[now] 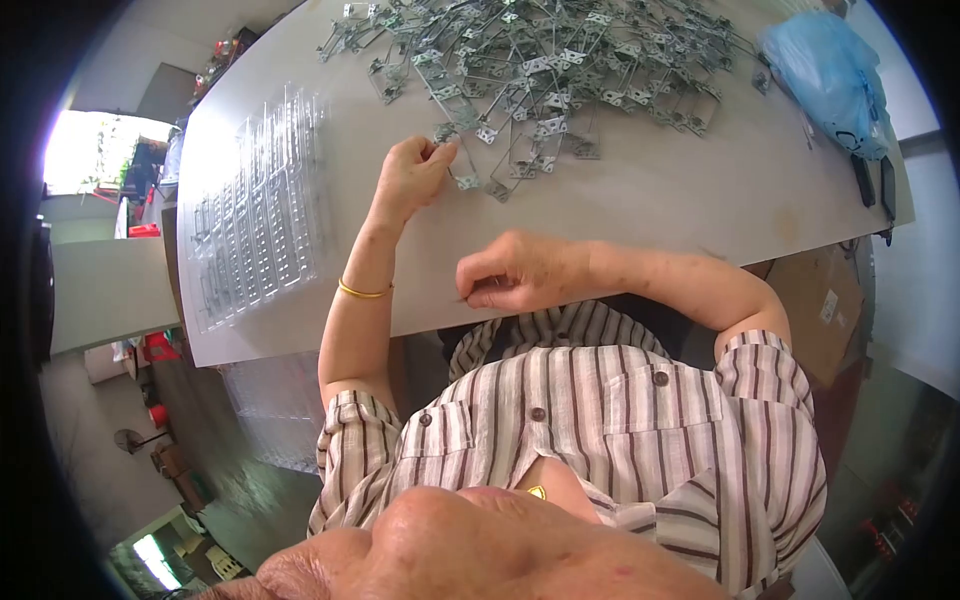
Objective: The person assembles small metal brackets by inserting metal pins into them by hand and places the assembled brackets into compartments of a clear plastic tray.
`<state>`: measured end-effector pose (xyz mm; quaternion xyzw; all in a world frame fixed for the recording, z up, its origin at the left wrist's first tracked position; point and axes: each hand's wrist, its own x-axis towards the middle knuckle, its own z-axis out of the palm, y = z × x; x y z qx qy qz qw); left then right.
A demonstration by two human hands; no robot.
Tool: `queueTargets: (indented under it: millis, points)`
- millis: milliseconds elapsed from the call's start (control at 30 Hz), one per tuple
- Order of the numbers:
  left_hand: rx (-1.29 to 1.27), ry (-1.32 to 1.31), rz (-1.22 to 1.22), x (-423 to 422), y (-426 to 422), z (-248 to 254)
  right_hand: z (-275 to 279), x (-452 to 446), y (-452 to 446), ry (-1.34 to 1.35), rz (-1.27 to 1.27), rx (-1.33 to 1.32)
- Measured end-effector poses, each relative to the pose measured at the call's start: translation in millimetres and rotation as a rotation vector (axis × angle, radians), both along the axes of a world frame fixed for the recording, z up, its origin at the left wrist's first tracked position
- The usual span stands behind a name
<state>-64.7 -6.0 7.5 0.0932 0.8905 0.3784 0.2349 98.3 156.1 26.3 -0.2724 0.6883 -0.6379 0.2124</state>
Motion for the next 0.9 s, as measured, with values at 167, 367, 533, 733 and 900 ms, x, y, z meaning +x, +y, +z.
queueTargets:
  millis: [167,367,533,733,900]
  points:
    - [0.096,0.167,0.029,-10,-21,1,1,-21,10,0.117,-0.249,-0.043]
    - [0.440,0.088,-0.001,-2,-18,41,1,-64,41,0.158,-0.684,-0.175]
    - [0.904,-0.342,-0.198,-1,13,41,1,-88,59,0.134,-1.010,-0.158]
    - [1.164,-0.644,-0.240,-3,38,12,-12,-82,71,0.277,-1.143,-0.049]
    - [1.211,-0.661,-0.224,6,31,2,-10,-77,72,0.336,-1.127,-0.032]
